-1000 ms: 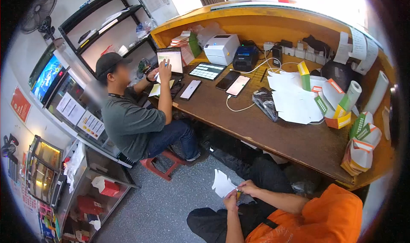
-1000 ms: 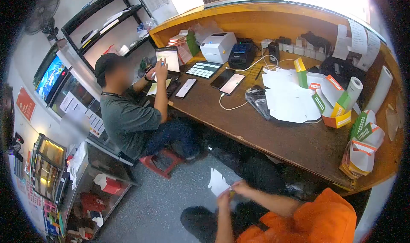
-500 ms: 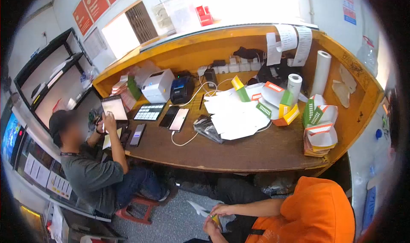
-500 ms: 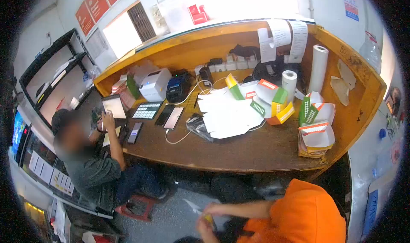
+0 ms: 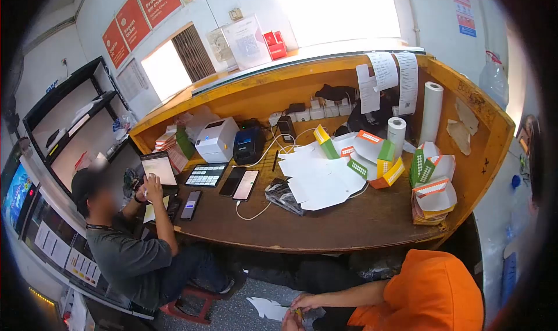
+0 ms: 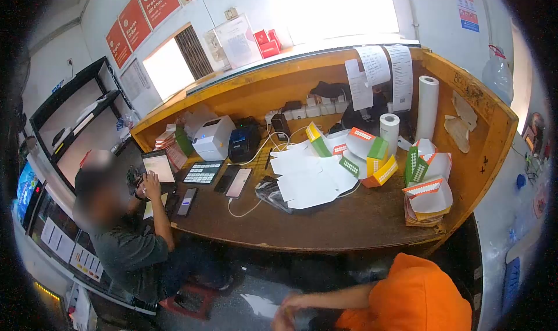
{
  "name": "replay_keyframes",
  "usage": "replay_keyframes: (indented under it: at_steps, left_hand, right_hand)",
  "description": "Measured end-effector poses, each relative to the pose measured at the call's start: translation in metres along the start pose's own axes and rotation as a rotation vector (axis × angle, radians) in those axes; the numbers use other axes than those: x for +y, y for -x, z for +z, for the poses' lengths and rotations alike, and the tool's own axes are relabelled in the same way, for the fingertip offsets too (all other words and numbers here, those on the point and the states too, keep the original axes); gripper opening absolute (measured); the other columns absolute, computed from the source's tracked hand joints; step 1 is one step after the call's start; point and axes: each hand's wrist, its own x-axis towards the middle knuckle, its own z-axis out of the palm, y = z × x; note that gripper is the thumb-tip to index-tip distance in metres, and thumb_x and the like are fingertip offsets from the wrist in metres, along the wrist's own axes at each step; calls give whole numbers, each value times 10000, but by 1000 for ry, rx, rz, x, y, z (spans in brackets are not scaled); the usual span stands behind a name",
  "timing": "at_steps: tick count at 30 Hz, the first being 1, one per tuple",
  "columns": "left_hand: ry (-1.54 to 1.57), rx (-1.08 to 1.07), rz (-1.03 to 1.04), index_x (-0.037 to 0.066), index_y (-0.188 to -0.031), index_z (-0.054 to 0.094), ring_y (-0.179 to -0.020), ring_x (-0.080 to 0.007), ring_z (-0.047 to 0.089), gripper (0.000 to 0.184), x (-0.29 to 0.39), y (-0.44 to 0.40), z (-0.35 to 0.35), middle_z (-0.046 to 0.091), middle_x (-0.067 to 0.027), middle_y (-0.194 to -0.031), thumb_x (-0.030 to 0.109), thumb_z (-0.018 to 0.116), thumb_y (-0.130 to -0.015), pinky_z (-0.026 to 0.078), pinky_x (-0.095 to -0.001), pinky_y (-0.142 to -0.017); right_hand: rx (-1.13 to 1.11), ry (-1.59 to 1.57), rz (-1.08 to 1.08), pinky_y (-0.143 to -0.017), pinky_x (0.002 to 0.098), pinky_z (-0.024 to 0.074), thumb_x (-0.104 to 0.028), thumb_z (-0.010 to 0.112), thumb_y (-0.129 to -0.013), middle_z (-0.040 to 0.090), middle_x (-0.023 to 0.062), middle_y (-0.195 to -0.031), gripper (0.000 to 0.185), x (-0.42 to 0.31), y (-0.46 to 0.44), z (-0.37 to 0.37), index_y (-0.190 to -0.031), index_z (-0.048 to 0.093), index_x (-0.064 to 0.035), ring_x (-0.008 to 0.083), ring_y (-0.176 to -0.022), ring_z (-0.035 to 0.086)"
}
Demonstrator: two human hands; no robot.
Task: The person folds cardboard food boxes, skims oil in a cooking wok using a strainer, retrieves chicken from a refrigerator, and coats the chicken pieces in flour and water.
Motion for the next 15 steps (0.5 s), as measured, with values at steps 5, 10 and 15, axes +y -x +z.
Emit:
replay_keyframes:
  at_steps: [5,10,15]
  left_hand:
    - [65,-32,-19,-38,-1191,500,-1036,-318,572,352,4,2,3,562,-201,-1156,77,471,-860,490,-426,-881]
    - [144,-72,-36,-29,-1212,488,-1032,-312,576,370,7,2,1,558,-199,-1167,34,467,-848,499,-421,-869]
    - [177,-294,59,-4,-1246,462,-1127,-301,521,381,4,9,0,511,-171,-1237,2,465,-865,467,-420,-928]
  right_hand:
    - [-330,58,-399,-897,368,406,-231,708,-774,515,69,-1152,440,33,-26,-21,-1162,536,-116,218,-1095,473]
    - [-327,99,-392,-982,405,377,-222,653,-817,494,133,-1281,536,1,14,3,-1302,466,-88,291,-1188,462]
    - [65,375,-293,-1024,358,339,-569,501,-867,400,133,-1390,718,-19,31,24,-1391,365,-97,279,-1282,373]
